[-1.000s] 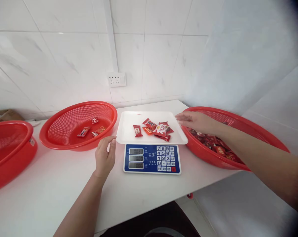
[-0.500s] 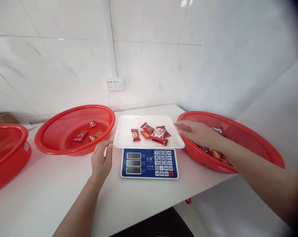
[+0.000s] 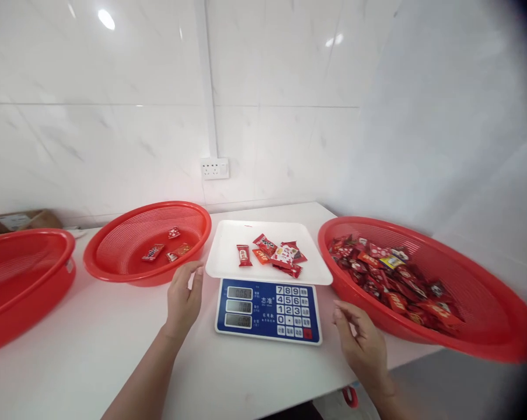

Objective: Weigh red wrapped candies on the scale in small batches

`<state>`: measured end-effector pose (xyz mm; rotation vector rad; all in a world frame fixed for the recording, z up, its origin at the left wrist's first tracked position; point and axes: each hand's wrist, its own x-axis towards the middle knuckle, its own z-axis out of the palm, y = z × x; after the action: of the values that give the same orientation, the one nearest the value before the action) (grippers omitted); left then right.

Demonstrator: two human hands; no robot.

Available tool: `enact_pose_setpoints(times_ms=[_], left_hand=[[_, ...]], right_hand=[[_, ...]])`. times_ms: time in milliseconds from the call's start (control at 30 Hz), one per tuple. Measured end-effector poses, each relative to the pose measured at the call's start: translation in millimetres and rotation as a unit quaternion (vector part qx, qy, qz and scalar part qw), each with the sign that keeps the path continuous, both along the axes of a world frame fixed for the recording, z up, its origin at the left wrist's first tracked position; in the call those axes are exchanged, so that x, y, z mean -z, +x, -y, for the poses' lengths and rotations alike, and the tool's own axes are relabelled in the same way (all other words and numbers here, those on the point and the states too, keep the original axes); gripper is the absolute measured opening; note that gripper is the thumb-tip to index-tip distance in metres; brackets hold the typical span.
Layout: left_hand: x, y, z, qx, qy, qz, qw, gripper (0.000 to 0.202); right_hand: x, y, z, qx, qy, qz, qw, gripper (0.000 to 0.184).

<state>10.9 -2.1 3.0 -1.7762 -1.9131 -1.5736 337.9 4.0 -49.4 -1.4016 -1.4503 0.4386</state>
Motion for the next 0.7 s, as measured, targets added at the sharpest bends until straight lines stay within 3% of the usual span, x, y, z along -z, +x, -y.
enact_pose_setpoints(times_ms=[133, 300, 500, 567, 633, 700], left_hand=[[-12.3, -5, 3, -0.024, -0.061, -0.012, 0.998, 0.033], [-30.4, -35, 9, -0.102, -0.192, -0.046, 0.975, 0.042], [-34.7, -120, 29, -0.234, -0.190, -0.095, 0.949, 0.051], [-35.1, -155, 39, -0.297, -0.161, -0.175, 0.925, 0.053], [-36.9, -186, 48, -0.314, -0.191, -0.234, 0.900, 0.059], [-40.9, -208, 52, -0.296, -0.236, -0.220, 0.899, 0.064]], right_hand=[[14.7, 6, -18, -0.050, -0.110, -0.131, 0.984, 0.039], [18.1, 8, -26, -0.077, -0.140, -0.164, 0.973, 0.039], [15.7, 7, -21, -0.079, -0.148, -0.154, 0.974, 0.042], [15.7, 8, -22, -0.085, -0.151, -0.151, 0.973, 0.041], [16.8, 8, -23, -0.094, -0.153, -0.150, 0.972, 0.042], [18.7, 8, -24, -0.102, -0.149, -0.149, 0.972, 0.041]])
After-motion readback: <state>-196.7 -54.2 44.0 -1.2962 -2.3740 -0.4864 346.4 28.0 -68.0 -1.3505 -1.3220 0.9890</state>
